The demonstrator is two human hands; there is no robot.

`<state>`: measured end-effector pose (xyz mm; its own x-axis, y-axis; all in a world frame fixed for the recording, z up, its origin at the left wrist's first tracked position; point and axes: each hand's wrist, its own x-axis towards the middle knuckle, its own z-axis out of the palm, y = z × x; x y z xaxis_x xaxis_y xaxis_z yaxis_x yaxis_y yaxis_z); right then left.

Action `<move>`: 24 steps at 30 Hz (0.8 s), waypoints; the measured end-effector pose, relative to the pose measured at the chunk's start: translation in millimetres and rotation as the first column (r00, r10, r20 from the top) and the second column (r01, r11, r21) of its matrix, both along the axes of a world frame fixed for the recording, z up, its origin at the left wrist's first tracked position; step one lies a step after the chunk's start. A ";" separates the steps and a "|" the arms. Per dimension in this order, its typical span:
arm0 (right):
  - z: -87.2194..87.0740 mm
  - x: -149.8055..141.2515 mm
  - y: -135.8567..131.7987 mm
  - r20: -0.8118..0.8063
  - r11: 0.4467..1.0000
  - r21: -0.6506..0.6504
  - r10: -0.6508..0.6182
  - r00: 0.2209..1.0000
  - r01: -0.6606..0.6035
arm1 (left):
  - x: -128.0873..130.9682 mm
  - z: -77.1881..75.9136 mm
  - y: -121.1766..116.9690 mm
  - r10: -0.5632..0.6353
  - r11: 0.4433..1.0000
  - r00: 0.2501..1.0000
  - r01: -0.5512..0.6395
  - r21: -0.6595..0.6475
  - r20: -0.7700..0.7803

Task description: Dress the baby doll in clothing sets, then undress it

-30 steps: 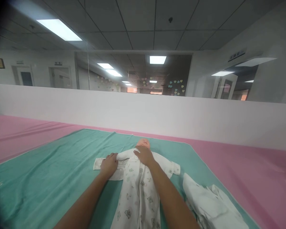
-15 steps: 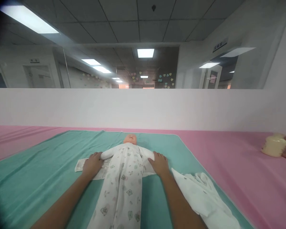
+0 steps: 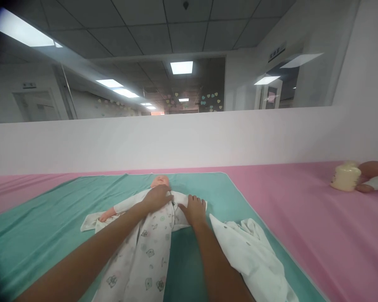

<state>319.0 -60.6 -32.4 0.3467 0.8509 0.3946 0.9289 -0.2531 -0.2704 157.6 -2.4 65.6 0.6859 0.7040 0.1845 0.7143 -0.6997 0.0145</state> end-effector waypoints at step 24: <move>-11.0 8.0 4.6 0.014 0.997 -0.038 0.066 0.998 -0.065 | 24.0 -19.7 24.7 -0.023 1.000 0.939 0.014 -0.028 -0.342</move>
<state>327.0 -56.1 -43.4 0.2839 0.8861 0.3665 0.9477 -0.2012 -0.2477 181.6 22.4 45.9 0.7175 0.6918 -0.0813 0.6660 -0.7155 -0.2110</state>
